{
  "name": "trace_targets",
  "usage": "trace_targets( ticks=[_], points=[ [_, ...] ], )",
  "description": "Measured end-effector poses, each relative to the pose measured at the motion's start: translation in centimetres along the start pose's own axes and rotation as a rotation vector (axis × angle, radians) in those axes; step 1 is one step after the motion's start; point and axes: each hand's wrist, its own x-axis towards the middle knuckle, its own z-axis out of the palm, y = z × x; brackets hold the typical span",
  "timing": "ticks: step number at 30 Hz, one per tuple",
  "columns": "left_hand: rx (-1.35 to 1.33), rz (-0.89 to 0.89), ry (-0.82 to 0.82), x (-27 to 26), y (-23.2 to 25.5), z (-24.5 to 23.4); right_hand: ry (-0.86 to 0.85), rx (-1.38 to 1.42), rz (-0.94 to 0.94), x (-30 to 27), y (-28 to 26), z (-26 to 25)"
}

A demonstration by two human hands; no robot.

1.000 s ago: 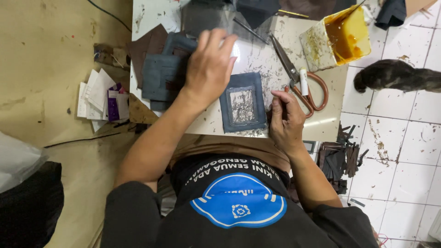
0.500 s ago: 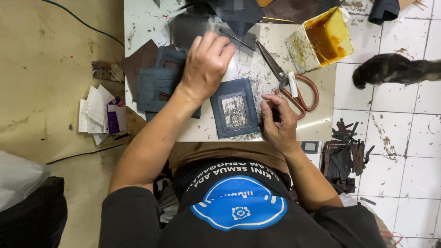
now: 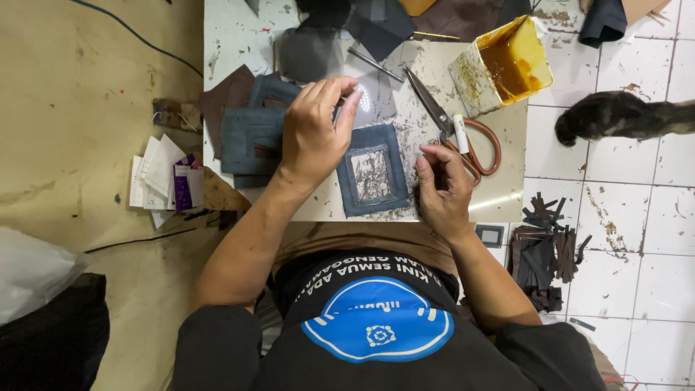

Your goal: Assembling leather components by applying glue, cutting material with scissors, and pressing pieces together

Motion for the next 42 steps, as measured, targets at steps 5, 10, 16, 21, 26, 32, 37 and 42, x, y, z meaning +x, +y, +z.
trace_targets(
  ticks=[5,10,16,21,26,32,37,42],
  points=[
    [0.076,0.027,-0.222,-2.2,-3.4,3.3,0.064,0.083,-0.067,0.4,0.7,0.2],
    [0.415,-0.053,-0.396,-0.3,-3.0,5.2,-0.003,-0.037,-0.007,-0.2,0.3,0.0],
    [0.430,-0.238,-0.518,1.8,-3.9,6.6,-0.003,0.019,0.018,-0.3,0.2,0.2],
    [0.294,-0.269,-0.569,2.2,-3.4,5.7,-0.006,0.038,0.015,-0.3,0.3,0.1],
    [0.009,-0.490,-0.504,3.3,0.4,1.5,0.012,0.062,0.046,-0.3,0.4,0.1],
    [-0.639,-0.666,-0.359,2.9,2.0,-0.4,-0.045,0.144,0.112,0.6,-1.3,-0.2],
    [-1.040,-0.614,-0.210,-2.2,4.3,0.0,-0.016,0.380,0.217,1.6,-2.0,-0.6],
    [-0.995,-0.840,-0.207,-7.1,5.7,-0.8,-0.101,0.281,0.302,1.1,-3.1,-0.7]
  ],
)
